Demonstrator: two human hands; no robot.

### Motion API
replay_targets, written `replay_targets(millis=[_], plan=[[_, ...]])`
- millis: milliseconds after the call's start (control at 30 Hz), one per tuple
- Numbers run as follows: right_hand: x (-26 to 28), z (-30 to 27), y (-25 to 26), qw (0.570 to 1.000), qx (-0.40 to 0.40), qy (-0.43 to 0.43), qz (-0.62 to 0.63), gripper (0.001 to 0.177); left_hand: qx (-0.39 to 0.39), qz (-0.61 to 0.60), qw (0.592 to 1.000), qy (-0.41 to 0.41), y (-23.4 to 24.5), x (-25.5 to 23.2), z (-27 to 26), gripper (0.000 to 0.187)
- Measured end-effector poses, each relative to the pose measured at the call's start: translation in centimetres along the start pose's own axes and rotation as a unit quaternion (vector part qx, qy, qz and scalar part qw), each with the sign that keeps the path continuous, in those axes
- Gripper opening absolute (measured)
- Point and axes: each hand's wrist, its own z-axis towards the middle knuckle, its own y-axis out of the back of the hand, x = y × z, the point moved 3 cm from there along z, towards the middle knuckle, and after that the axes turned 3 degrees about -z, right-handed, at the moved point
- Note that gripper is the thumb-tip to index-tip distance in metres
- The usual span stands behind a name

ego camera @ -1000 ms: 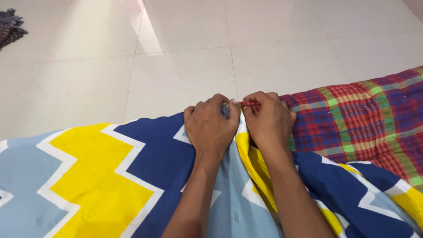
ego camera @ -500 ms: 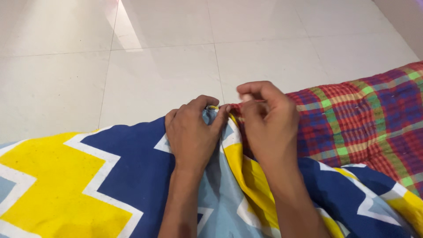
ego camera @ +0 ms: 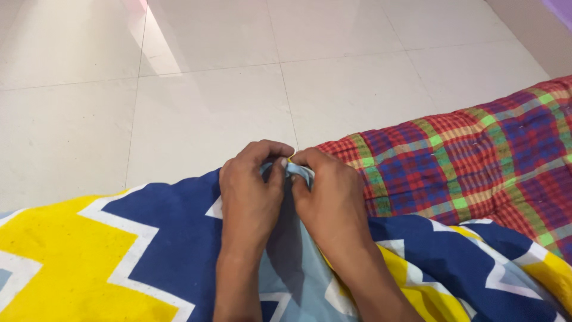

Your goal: The person rolls a blue, yellow, and white patterned bed sheet around a red plaid pillow. They use both hands to tuck the sheet's edge and roll it tightly along the length of the pillow.

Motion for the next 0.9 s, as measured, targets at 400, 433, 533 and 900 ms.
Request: replay_targets(millis=[400,433,533,900], plan=[[-1.2,0.0,-2.9,0.814,0.209,-0.157,0.519,0.025,0.061,0.143,0.988,0.006,2.5,0.4,0.1,0.017],[-1.2,0.0,-3.0,0.826,0.214,-0.151,0.499,0.025,0.060,0.133,0.989,0.037,2.5,0.6,0.2,0.019],[-1.0,-0.3,-3.4,0.848,0.243,-0.137,0.451,0.025,0.038,0.096,0.989,0.103,2.7,1.0,0.4,0.022],[1.2,-1.2,-3.7,0.929,0.226,0.065,0.285,0.013,0.025,0.314,0.906,0.284,5.3,-0.4,-0.4,0.032]])
